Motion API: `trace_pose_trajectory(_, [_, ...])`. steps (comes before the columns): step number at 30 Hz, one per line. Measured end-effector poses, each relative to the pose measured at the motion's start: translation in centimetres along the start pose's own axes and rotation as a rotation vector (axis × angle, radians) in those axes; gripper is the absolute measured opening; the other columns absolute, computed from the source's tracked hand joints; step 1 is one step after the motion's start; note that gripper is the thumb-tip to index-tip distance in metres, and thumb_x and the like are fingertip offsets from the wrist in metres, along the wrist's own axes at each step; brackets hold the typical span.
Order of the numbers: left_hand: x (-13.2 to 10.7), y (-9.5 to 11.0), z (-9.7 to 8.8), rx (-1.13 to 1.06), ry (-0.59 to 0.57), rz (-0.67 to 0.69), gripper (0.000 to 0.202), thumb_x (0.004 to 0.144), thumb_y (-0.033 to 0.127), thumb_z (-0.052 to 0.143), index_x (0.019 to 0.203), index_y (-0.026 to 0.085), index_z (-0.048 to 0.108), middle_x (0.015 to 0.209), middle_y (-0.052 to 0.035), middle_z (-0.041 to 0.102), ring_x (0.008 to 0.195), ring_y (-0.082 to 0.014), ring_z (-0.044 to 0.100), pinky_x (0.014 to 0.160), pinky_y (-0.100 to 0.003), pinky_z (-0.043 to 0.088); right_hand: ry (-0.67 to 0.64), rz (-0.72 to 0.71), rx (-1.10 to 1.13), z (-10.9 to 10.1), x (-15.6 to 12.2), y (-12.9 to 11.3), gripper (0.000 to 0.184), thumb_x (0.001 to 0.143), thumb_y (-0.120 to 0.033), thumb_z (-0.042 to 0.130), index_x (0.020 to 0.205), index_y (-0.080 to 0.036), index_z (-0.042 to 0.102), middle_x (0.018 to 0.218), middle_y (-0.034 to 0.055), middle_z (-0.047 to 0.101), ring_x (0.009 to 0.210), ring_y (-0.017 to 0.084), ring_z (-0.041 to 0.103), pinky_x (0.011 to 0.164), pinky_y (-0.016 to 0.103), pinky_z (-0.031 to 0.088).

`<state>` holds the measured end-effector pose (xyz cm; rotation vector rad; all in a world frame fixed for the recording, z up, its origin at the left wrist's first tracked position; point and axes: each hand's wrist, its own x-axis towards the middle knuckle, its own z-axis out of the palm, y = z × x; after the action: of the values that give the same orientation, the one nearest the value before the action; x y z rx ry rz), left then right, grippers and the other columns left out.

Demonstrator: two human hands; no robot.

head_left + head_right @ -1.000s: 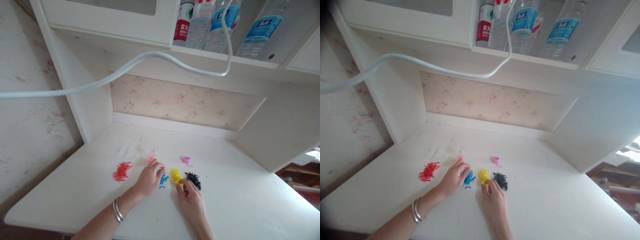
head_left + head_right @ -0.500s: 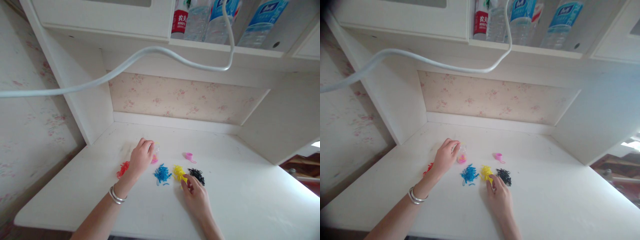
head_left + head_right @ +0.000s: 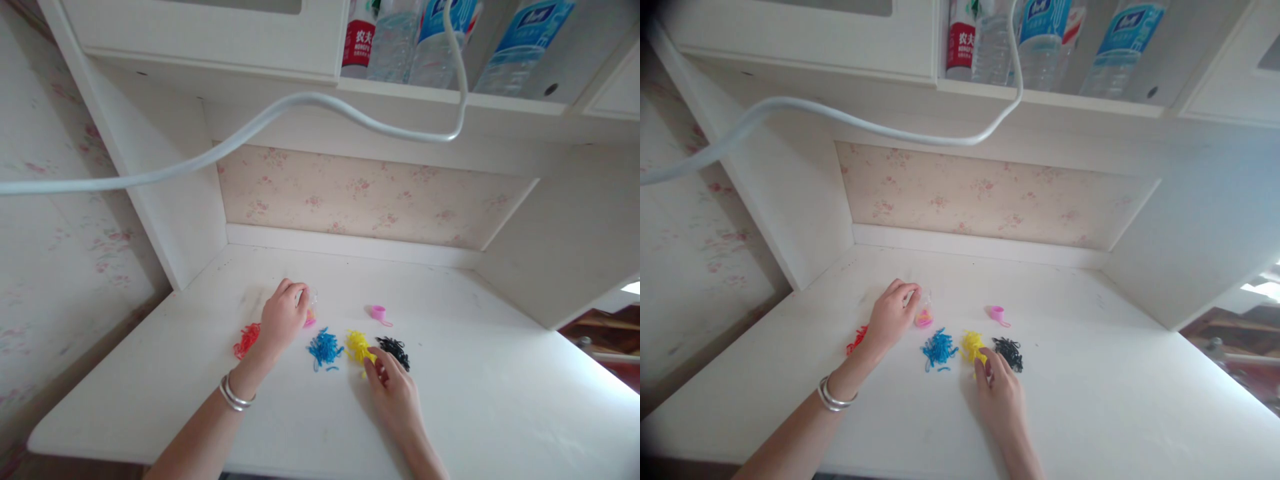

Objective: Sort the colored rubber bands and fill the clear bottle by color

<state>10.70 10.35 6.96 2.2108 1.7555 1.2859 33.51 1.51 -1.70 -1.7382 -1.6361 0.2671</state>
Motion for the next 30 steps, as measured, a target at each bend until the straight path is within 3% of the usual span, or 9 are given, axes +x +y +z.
trace_pose_trajectory(8, [-0.8,-0.3,-0.8,-0.225,0.031,-0.021,0.024,0.09,0.031,0.044,0.091,0.019,0.064,0.085,-0.0032,0.062,0.076,-0.013,0.057,0.074,-0.024,0.044,0.034,0.052,0.087,0.1,-0.1,0.0,0.042,0.087,-0.051,0.042,0.105,-0.019,0.063,0.074,0.0036,0.062,0.056,0.014,0.053,0.055,0.024,0.043])
trace_pose_trajectory(11, [-1.9,-0.5,-1.1,-0.395,-0.092,-0.074,0.026,0.089,0.035,0.045,0.089,0.019,0.065,0.085,-0.0032,0.065,0.074,-0.0131,0.057,0.069,-0.024,0.045,0.061,0.103,0.194,0.2,0.4,-1.0,0.045,0.085,-0.054,0.044,0.101,-0.017,0.064,0.061,0.0002,0.056,0.051,0.013,0.048,0.049,0.023,0.039])
trace_pose_trajectory(15, [-3.3,-0.5,-0.7,-0.506,-0.271,-0.144,0.028,0.087,0.036,0.046,0.085,0.017,0.067,0.08,-0.0026,0.066,0.071,-0.0137,0.057,0.065,-0.024,0.044,0.041,0.038,0.332,-0.1,2.6,-5.2,0.041,0.083,-0.052,0.049,0.097,-0.016,0.064,0.052,-0.0056,0.041,0.046,0.01,0.038,0.045,0.02,0.032])
trace_pose_trajectory(19, [-3.8,-0.2,-0.4,-0.469,-0.333,-0.11,0.029,0.086,0.036,0.046,0.074,0.018,0.066,0.069,0.0003,0.062,0.064,-0.0126,0.053,0.059,-0.023,0.04,-0.031,-0.053,0.463,0.1,6.4,-10.4,0.037,0.083,-0.047,0.051,0.099,-0.017,0.065,0.051,-0.0068,0.038,0.047,0.009,0.036,0.045,0.019,0.029])
trace_pose_trajectory(22, [-3.7,-0.5,-0.4,-0.468,-0.35,-0.132,0.026,0.084,0.035,0.048,0.079,0.018,0.068,0.073,-0.0002,0.064,0.066,-0.0134,0.055,0.061,-0.024,0.04,-0.084,-0.057,0.513,1.1,9.2,-12.5,0.037,0.081,-0.046,0.051,0.099,-0.017,0.066,0.051,-0.0068,0.038,0.047,0.008,0.036,0.045,0.019,0.028])
trace_pose_trajectory(26, [-3.5,-1.5,-0.4,-0.464,-0.359,-0.174,0.027,0.084,0.035,0.048,0.085,0.018,0.069,0.079,-0.0024,0.067,0.07,-0.0146,0.057,0.064,-0.025,0.043,-0.117,-0.036,0.471,2.7,11.1,-12.8,0.036,0.078,-0.044,0.052,0.097,-0.017,0.068,0.049,-0.0067,0.039,0.046,0.009,0.036,0.046,0.02,0.028])
trace_pose_trajectory(30, [-3.5,-2.0,-0.5,-0.454,-0.356,-0.16,0.029,0.086,0.038,0.047,0.086,0.018,0.069,0.077,-0.0021,0.067,0.068,-0.0144,0.057,0.063,-0.026,0.043,-0.138,-0.035,0.427,3.4,11.2,-12.2,0.035,0.079,-0.043,0.052,0.097,-0.018,0.068,0.049,-0.0069,0.04,0.046,0.009,0.036,0.046,0.02,0.028])
